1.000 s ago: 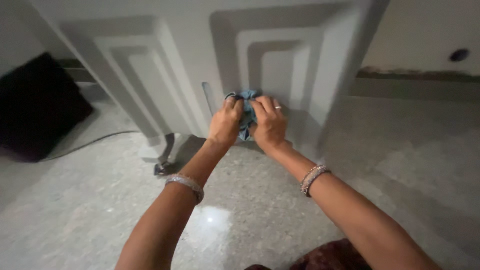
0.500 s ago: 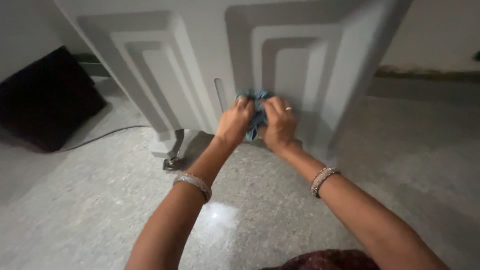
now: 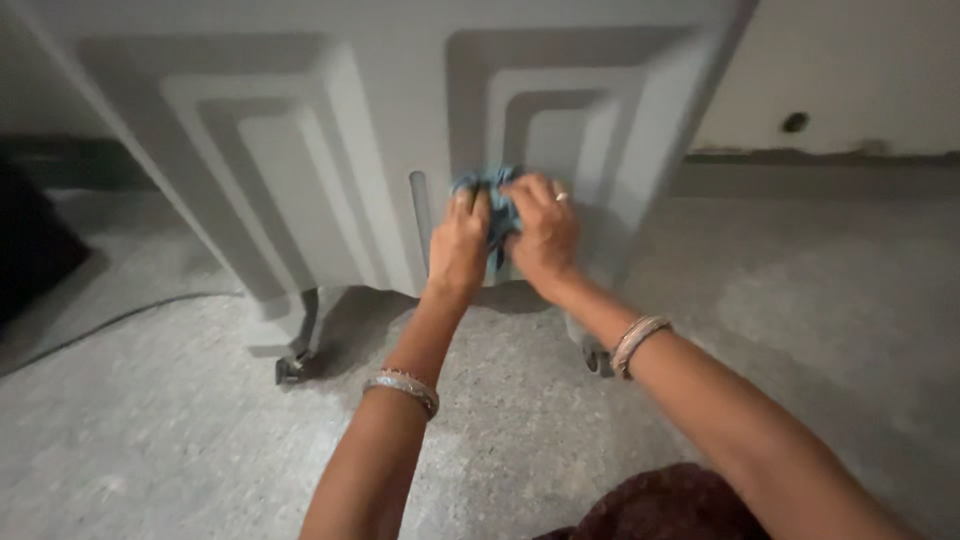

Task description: The person wipes the exterior surfaces of a white Coolex air cooler using a blue cloth. They systematically clean the lower panels, sides, and top of the unit, moving around the appliance to reach different areas.

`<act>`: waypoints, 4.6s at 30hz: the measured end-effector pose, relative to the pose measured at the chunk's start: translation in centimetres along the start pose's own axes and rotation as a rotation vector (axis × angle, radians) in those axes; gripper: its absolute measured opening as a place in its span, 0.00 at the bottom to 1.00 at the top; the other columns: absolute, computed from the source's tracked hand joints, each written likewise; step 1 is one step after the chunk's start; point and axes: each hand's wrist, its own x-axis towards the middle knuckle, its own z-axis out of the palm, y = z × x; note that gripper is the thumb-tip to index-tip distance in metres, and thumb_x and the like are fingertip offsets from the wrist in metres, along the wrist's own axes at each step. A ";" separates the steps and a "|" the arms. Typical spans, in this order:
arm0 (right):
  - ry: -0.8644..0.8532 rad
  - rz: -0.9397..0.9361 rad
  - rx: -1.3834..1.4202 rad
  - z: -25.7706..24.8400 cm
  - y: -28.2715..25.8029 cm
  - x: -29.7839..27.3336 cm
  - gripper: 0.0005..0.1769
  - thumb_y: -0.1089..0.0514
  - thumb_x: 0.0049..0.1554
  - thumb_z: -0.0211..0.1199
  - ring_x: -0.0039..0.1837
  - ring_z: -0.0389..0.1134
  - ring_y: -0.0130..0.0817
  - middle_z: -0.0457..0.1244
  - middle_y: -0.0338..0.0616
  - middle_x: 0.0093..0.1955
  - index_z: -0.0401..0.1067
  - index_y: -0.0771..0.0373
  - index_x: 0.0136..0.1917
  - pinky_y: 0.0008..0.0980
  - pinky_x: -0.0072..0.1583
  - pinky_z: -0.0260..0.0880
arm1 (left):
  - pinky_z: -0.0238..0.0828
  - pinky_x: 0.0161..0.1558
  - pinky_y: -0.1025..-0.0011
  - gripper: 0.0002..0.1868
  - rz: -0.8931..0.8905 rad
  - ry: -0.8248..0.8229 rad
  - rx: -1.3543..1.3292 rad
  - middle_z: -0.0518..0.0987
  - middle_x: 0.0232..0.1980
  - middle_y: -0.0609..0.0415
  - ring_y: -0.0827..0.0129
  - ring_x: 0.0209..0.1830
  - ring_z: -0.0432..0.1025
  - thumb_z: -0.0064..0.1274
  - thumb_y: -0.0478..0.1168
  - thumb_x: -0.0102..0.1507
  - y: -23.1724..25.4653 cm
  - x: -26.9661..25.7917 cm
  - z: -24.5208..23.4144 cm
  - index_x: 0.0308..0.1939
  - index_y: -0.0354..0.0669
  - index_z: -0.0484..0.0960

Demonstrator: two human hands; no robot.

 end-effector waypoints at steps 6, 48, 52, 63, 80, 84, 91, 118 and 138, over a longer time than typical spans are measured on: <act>-0.041 0.030 -0.080 0.0 -0.4 1.1 0.25 0.73 0.40 0.61 0.58 0.67 0.46 0.67 0.39 0.55 0.78 0.58 0.50 0.44 0.57 0.69 | 0.77 0.47 0.56 0.26 -0.062 0.010 -0.107 0.75 0.60 0.40 0.45 0.56 0.73 0.49 0.26 0.58 0.2 -0.4 0.3 0.62 0.34 0.73; -0.095 0.172 -0.113 3.4 0.8 -5.8 0.26 0.76 0.38 0.64 0.57 0.67 0.51 0.68 0.45 0.54 0.77 0.60 0.50 0.45 0.57 0.69 | 0.80 0.46 0.59 0.25 -0.077 -0.141 -0.057 0.75 0.60 0.42 0.48 0.58 0.74 0.51 0.28 0.57 -0.9 -5.6 4.6 0.60 0.37 0.74; -0.034 0.184 -0.082 3.2 1.4 -4.7 0.25 0.76 0.41 0.64 0.58 0.68 0.48 0.68 0.43 0.56 0.78 0.57 0.51 0.42 0.56 0.70 | 0.80 0.46 0.59 0.26 -0.096 -0.098 -0.063 0.75 0.59 0.41 0.49 0.55 0.74 0.51 0.27 0.60 -0.9 -4.5 4.0 0.64 0.35 0.73; -0.117 0.295 -0.110 5.4 1.8 -8.9 0.23 0.72 0.38 0.65 0.57 0.68 0.52 0.68 0.44 0.53 0.76 0.59 0.49 0.47 0.58 0.67 | 0.78 0.50 0.57 0.19 -0.086 -0.221 -0.058 0.77 0.56 0.41 0.47 0.56 0.75 0.49 0.27 0.60 -2.5 -8.5 7.3 0.56 0.38 0.75; -0.164 0.404 -0.050 6.0 2.0 -11.0 0.24 0.74 0.40 0.66 0.56 0.68 0.50 0.68 0.44 0.55 0.77 0.59 0.50 0.44 0.56 0.69 | 0.78 0.49 0.60 0.21 -0.073 -0.346 -0.025 0.76 0.56 0.42 0.48 0.57 0.74 0.48 0.28 0.59 -2.9 -10.4 8.2 0.57 0.37 0.75; 0.053 0.305 -0.049 6.1 2.8 -9.4 0.25 0.75 0.42 0.64 0.59 0.69 0.48 0.69 0.42 0.57 0.77 0.58 0.53 0.42 0.58 0.70 | 0.78 0.47 0.60 0.27 0.069 -0.078 -0.112 0.76 0.57 0.41 0.48 0.55 0.74 0.48 0.26 0.60 -3.0 -8.2 6.5 0.65 0.31 0.72; -0.048 0.314 -0.048 6.4 2.6 -11.3 0.19 0.71 0.41 0.66 0.57 0.68 0.52 0.67 0.46 0.52 0.75 0.61 0.48 0.44 0.58 0.68 | 0.77 0.52 0.59 0.24 -0.010 -0.282 -0.051 0.76 0.59 0.43 0.49 0.57 0.73 0.49 0.26 0.59 -2.8 -9.5 7.1 0.60 0.35 0.74; 0.072 0.125 -0.152 -1.3 5.3 0.2 0.51 0.76 0.48 0.66 0.78 0.58 0.56 0.50 0.52 0.83 0.59 0.49 0.81 0.59 0.73 0.55 | 0.75 0.57 0.65 0.43 0.249 -0.015 -0.096 0.67 0.68 0.42 0.52 0.65 0.68 0.51 0.23 0.58 2.8 6.6 1.0 0.78 0.31 0.59; 0.241 0.138 -0.169 1.2 5.5 0.0 0.38 0.74 0.53 0.67 0.78 0.61 0.50 0.57 0.52 0.80 0.70 0.55 0.74 0.50 0.76 0.61 | 0.80 0.53 0.67 0.46 0.259 0.163 -0.050 0.68 0.71 0.45 0.53 0.62 0.71 0.54 0.22 0.53 2.8 5.0 2.1 0.77 0.37 0.59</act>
